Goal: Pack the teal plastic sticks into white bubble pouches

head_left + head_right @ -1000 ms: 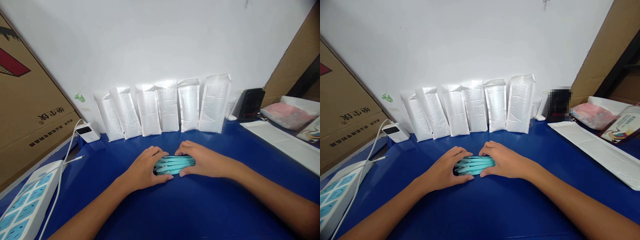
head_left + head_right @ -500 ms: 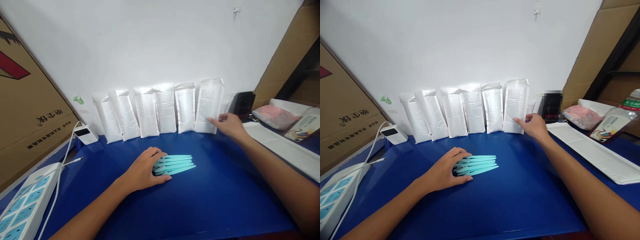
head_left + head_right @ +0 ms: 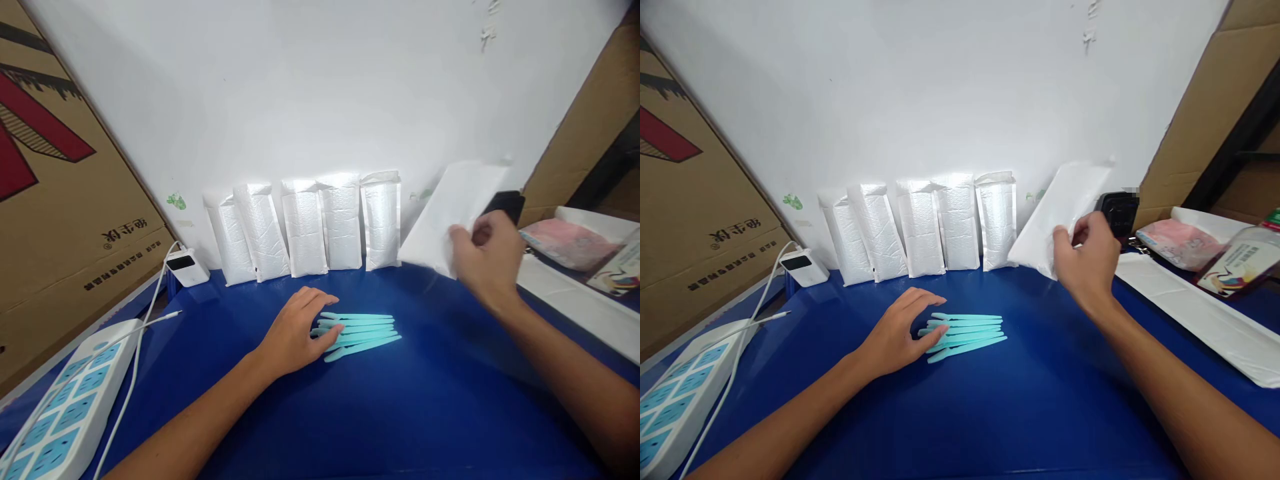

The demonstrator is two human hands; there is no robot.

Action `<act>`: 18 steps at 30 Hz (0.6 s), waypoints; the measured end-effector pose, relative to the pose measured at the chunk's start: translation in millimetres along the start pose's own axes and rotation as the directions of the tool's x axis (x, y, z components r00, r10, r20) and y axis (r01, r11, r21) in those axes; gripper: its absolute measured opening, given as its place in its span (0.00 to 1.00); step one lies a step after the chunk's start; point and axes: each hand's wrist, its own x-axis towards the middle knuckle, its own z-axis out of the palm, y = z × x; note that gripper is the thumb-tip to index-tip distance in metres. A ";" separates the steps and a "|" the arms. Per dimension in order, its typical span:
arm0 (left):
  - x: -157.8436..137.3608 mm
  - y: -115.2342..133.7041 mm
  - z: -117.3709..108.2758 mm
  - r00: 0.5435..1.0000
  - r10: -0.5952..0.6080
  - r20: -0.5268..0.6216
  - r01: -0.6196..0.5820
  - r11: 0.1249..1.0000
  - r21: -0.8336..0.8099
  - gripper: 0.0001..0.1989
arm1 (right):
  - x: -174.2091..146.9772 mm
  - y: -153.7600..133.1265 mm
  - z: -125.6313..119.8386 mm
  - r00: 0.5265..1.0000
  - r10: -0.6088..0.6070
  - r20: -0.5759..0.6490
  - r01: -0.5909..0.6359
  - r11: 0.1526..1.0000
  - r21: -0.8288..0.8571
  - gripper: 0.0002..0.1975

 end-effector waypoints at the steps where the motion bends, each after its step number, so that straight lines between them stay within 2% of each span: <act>1: 0.0 0.3 0.0 1.000 -0.006 -0.028 0.005 1.000 -0.015 0.17 | -4.9 -7.6 -1.0 0.997 -0.029 -0.067 0.037 0.993 0.116 0.12; 2: 0.1 1.0 -0.4 0.998 -0.021 -0.052 0.019 0.999 -0.041 0.17 | -11.7 -15.8 -1.6 0.995 -0.046 -0.084 0.065 0.969 0.239 0.12; 3: 0.1 2.1 -1.0 0.996 -0.048 -0.070 0.042 0.996 -0.080 0.19 | -20.6 -24.4 -1.9 0.997 -0.053 -0.050 0.067 0.934 0.352 0.13; 4: 0.2 3.6 -1.7 0.994 -0.080 -0.075 0.069 0.989 -0.134 0.23 | -31.5 -33.3 -1.9 0.998 -0.057 0.038 0.034 0.894 0.447 0.13; 5: 0.2 5.4 -2.4 0.992 -0.107 -0.070 0.091 0.975 -0.202 0.29 | -44.1 -42.1 -1.6 0.982 -0.068 0.177 -0.034 0.857 0.514 0.14; 6: 0.2 7.5 -3.0 0.990 -0.127 -0.059 0.105 0.952 -0.288 0.35 | -57.8 -50.5 -1.2 0.942 -0.083 0.324 -0.118 0.824 0.554 0.14; 7: 0.0 9.8 -3.4 0.989 -0.140 -0.039 0.114 0.914 -0.390 0.40 | -71.7 -58.4 -0.6 0.875 -0.099 0.474 -0.220 0.791 0.571 0.14; 9: -0.6 14.8 -3.4 0.987 -0.159 0.032 0.145 0.779 -0.610 0.42 | -96.8 -71.4 0.5 0.711 -0.144 0.688 -0.417 0.701 0.578 0.14; 11: -1.7 19.2 -3.1 0.975 -0.153 0.161 0.221 0.597 -0.771 0.41 | -113.3 -79.9 0.9 0.575 -0.202 0.793 -0.558 0.612 0.560 0.13; 12: -2.3 20.8 -3.2 0.962 -0.130 0.240 0.272 0.515 -0.813 0.40 | -117.6 -82.3 0.8 0.530 -0.223 0.818 -0.599 0.584 0.548 0.13; 13: -2.9 21.9 -3.5 0.945 -0.094 0.312 0.320 0.451 -0.834 0.40 | -119.3 -83.7 0.3 0.513 -0.236 0.825 -0.613 0.573 0.544 0.13; 14: -3.4 22.4 -4.2 0.927 -0.056 0.371 0.360 0.410 -0.838 0.40 | -118.9 -84.2 -0.4 0.524 -0.246 0.815 -0.589 0.587 0.555 0.13; 15: -3.5 22.2 -5.3 0.910 -0.025 0.414 0.389 0.395 -0.832 0.38 | -117.0 -83.9 -1.3 0.559 -0.251 0.791 -0.530 0.625 0.573 0.12; 16: -3.3 21.2 -6.7 0.898 -0.009 0.440 0.405 0.411 -0.817 0.36 | -114.0 -82.9 -2.1 0.606 -0.258 0.753 -0.444 0.675 0.589 0.12; 18: -1.5 17.1 -10.6 0.899 -0.030 0.436 0.382 0.538 -0.751 0.30 | -106.9 -79.0 -3.4 0.688 -0.264 0.676 -0.278 0.765 0.581 0.12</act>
